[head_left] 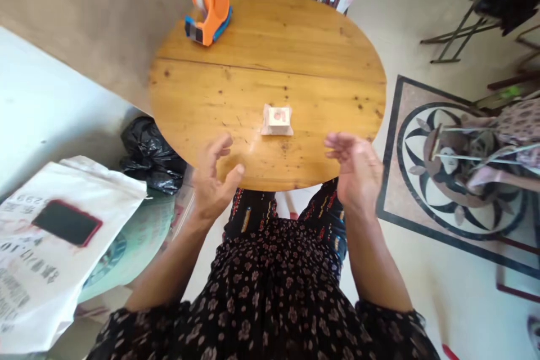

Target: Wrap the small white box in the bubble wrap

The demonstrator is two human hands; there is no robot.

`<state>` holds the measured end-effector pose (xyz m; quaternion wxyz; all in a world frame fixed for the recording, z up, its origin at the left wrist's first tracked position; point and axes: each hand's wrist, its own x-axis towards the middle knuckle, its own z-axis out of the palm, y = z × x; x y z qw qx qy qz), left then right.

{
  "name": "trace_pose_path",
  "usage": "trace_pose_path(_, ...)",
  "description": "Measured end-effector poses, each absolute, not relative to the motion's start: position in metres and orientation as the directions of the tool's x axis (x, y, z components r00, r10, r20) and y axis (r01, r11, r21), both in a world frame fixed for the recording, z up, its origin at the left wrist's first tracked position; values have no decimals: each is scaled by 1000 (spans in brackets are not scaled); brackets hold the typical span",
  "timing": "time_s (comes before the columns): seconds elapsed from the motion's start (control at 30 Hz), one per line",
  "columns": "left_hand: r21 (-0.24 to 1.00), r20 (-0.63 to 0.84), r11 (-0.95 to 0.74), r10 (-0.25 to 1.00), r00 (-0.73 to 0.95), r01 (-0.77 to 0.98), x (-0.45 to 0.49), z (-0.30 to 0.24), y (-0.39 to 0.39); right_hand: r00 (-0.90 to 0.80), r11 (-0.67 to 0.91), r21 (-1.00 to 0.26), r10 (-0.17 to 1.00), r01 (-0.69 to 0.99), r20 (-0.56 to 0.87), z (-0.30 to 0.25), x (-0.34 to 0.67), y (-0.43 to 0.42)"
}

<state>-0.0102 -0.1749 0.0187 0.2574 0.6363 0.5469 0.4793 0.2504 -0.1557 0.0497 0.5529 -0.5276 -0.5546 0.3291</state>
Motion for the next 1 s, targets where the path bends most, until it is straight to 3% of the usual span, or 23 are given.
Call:
trace_pose_path(0.13, 723, 432, -279, 896, -99, 632, 5, -20, -170, 214, 129, -939, 955, 319, 204, -6, 245, -156)
trace_pose_path(0.33, 562, 511, -320, 860, -16, 763, 15, -40, -169, 239, 139, -937, 946, 320, 222, -16, 243, -157)
trace_pose_path(0.83, 554, 557, -342, 830, -32, 759, 16, -49, -168, 262, 226, -902, 905, 367, 334, -22, 242, -155)
trace_pose_path(1.0, 491, 596, -362, 803, -2, 792, 17, -46, -168, 254, 248, -867, 889, 432, 381, -21, 239, -157)
